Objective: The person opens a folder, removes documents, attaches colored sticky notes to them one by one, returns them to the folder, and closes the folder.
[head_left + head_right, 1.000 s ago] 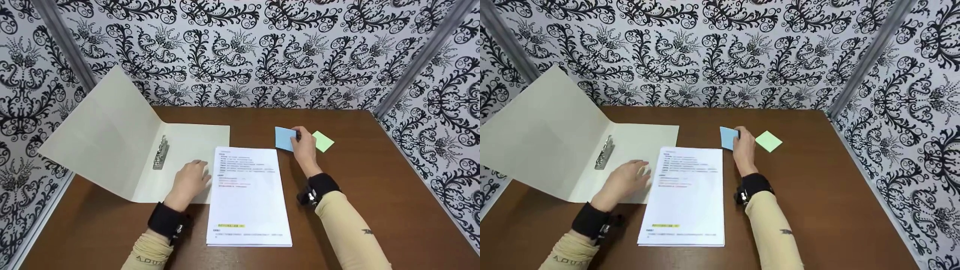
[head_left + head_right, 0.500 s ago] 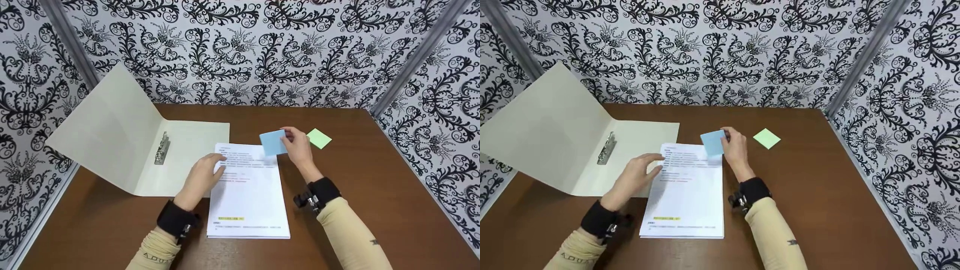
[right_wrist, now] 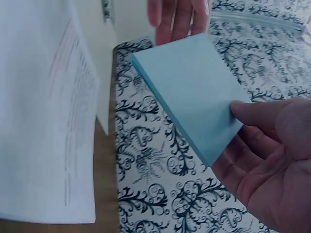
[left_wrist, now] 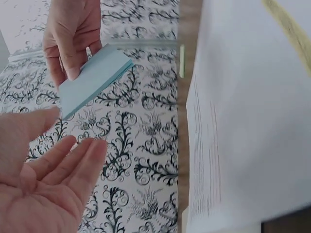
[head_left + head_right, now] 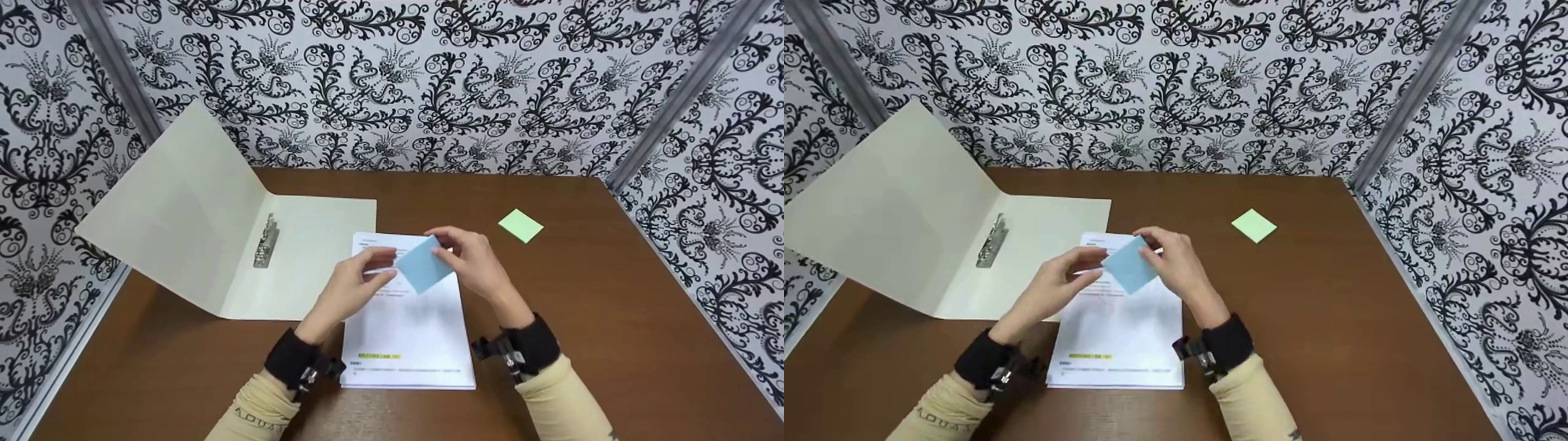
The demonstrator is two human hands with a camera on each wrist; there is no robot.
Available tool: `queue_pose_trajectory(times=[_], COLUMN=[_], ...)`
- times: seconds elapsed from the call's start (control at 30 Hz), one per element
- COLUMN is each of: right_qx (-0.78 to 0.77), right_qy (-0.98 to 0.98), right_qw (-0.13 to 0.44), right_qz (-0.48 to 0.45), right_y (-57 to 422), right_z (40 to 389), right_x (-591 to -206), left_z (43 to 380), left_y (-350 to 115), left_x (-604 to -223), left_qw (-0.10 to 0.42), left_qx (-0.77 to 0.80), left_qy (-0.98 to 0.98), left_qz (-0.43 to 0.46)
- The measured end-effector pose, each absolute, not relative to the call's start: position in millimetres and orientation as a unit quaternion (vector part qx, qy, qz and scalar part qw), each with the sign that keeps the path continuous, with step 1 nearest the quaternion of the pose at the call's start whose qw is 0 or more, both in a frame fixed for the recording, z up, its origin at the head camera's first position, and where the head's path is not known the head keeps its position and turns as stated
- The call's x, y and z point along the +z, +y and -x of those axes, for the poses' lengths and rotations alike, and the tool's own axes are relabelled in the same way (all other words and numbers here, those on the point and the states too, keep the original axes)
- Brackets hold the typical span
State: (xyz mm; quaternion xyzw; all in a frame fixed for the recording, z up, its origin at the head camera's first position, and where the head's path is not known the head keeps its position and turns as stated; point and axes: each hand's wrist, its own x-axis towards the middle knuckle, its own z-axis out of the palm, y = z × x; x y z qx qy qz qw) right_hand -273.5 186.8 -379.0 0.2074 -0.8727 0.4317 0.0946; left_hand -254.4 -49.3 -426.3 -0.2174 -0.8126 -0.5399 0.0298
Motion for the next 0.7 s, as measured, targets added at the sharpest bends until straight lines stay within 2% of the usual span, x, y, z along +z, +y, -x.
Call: queue_pose_trajectory(times=[0.2,0.37,0.53,0.7], right_qx=[0.419,0.402,0.338,0.237], right_qy=[-0.875,-0.880,-0.889,-0.894], right_qw=[0.085,0.108,0.180,0.271], right_qz=[-0.227,-0.229,-0.251,-0.265], right_y=[184,182,173,164], right_z=[262,259,257,255], right_x=[-377,-380,-389,-398], left_z=[253,254,254,256], left_y=[-40,-35,-34,-34], left_x=[-427,-428,-431,-431], left_qw=[0.002,-0.033,-0.079,-0.084], left_qx=[-0.583,-0.612,-0.636,-0.640], left_qy=[-0.776,-0.757,-0.738,-0.738], left_qz=[0.240,0.227,0.209,0.196])
